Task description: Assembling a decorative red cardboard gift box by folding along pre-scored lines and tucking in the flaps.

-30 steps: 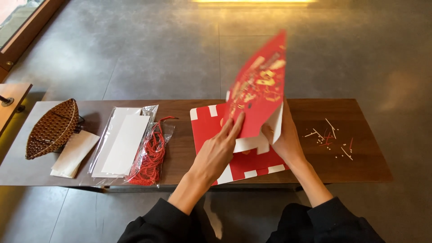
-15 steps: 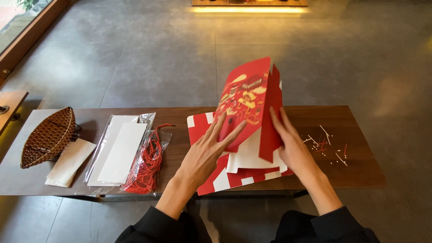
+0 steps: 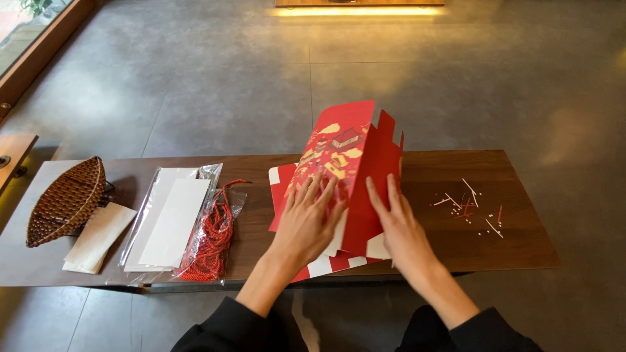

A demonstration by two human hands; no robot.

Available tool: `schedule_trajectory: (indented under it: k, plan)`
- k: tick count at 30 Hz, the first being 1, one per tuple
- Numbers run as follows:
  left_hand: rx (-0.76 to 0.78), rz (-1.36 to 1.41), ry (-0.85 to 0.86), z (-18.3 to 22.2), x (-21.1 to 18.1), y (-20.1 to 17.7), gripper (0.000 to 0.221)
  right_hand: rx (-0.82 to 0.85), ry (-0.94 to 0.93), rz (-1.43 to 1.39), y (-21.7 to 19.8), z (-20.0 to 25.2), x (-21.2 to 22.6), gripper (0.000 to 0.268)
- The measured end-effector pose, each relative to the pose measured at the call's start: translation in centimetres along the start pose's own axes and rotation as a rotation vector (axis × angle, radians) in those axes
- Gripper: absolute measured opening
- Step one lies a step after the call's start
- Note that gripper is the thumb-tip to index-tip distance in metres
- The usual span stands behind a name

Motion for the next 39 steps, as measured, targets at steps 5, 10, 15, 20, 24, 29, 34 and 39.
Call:
schedule_trajectory:
  k: [5,10,15,20,24,29,34,39]
  plan:
    - [-0.021,-0.018,0.013,-0.9,1.0,2.9,0.078,-0.012,0.035,0.198,2.9,1.1,0.2,0.130]
    - [-0.005,-0.034,0.049,-1.1,1.0,5.9,0.080,-0.079,0.012,0.528,5.3,0.9,-1.8,0.141]
    - [0.033,-0.279,0.140,-0.6,1.3,9.5,0.075,0.123,0.151,0.609,8.8,0.2,-4.9,0.129]
    - [0.135,-0.261,0.110,0.0,1.3,12.3,0.078,0.311,0.208,0.466,10.0,-1.3,-8.3,0.154]
    - [0.219,-0.203,0.148,1.1,-0.7,13.9,0.080,0.362,0.148,0.182,6.2,-1.8,-8.2,0.157]
    - [0.304,-0.255,0.194,1.5,-1.7,18.4,0.084,0.318,0.112,0.156,7.2,-4.1,-11.1,0.111]
    - [0.400,-0.247,0.175,-0.7,2.1,21.7,0.077,0.349,0.153,0.180,12.9,-7.0,-15.3,0.079]
    - [-0.366,-0.542,0.235,-4.0,10.3,13.8,0.064,0.401,0.165,0.186,16.9,-7.3,-16.7,0.077]
Point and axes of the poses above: each hand's wrist, its own z-axis away from the middle knuckle, its own y-axis out of the palm, x = y × z, the point moved 9 cm from there along -z, towards the middle knuckle, and after that the axes turned 9 degrees about y, right-handed, at the moved point
